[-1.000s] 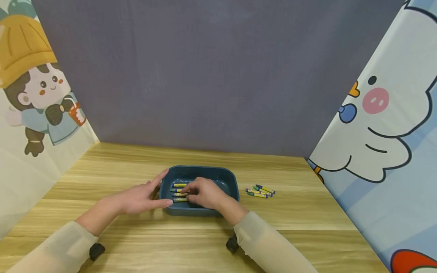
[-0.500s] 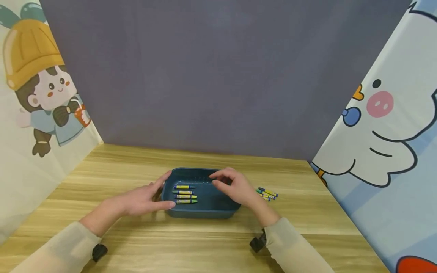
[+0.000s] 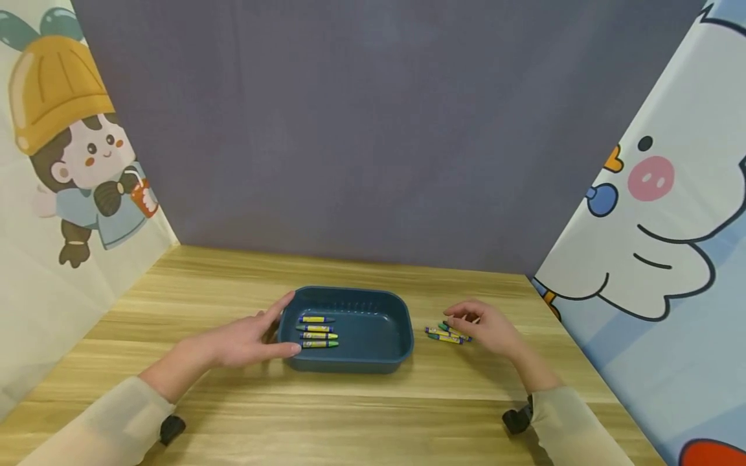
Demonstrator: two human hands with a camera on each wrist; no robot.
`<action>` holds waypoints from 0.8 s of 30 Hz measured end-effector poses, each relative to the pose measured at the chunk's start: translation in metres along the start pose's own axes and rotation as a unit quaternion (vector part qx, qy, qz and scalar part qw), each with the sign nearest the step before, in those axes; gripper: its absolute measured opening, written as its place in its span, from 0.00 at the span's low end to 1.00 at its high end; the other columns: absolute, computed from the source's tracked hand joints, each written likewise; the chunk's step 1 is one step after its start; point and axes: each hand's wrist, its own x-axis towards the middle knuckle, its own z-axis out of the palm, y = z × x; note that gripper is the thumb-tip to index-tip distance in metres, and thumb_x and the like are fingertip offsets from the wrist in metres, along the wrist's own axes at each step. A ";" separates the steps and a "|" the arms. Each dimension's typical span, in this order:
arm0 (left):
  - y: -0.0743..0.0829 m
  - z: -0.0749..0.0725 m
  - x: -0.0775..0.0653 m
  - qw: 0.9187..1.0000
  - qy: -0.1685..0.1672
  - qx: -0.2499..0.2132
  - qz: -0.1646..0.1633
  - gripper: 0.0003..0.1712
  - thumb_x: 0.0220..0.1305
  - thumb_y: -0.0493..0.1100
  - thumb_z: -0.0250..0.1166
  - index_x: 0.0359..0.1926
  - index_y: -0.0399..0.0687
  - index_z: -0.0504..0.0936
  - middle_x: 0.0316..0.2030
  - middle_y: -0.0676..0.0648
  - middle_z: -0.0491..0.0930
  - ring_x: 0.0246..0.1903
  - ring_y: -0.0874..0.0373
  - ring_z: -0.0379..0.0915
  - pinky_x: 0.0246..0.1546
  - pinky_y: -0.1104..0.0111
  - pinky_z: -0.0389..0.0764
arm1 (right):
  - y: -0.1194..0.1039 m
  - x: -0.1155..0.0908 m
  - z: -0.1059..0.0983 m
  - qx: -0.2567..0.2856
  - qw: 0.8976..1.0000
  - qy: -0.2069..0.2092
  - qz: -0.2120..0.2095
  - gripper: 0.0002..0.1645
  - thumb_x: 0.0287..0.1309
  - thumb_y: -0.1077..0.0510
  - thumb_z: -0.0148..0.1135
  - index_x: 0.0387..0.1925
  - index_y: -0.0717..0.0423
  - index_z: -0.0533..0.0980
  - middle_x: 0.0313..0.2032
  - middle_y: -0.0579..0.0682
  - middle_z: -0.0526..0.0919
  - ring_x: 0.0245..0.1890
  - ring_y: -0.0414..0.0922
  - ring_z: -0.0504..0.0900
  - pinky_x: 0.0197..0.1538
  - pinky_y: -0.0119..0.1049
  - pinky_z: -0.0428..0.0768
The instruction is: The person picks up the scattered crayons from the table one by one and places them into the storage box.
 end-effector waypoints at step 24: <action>-0.001 0.001 0.001 1.000 0.008 0.000 0.006 0.66 0.75 0.73 0.64 0.91 0.56 0.33 0.79 0.30 0.69 0.76 0.27 0.68 0.76 0.32 0.67 | 0.051 0.000 -0.017 -0.035 0.997 -0.058 0.047 0.17 0.75 0.57 0.69 0.62 0.51 0.87 0.56 0.56 0.89 0.51 0.46 0.85 0.47 0.39 0.83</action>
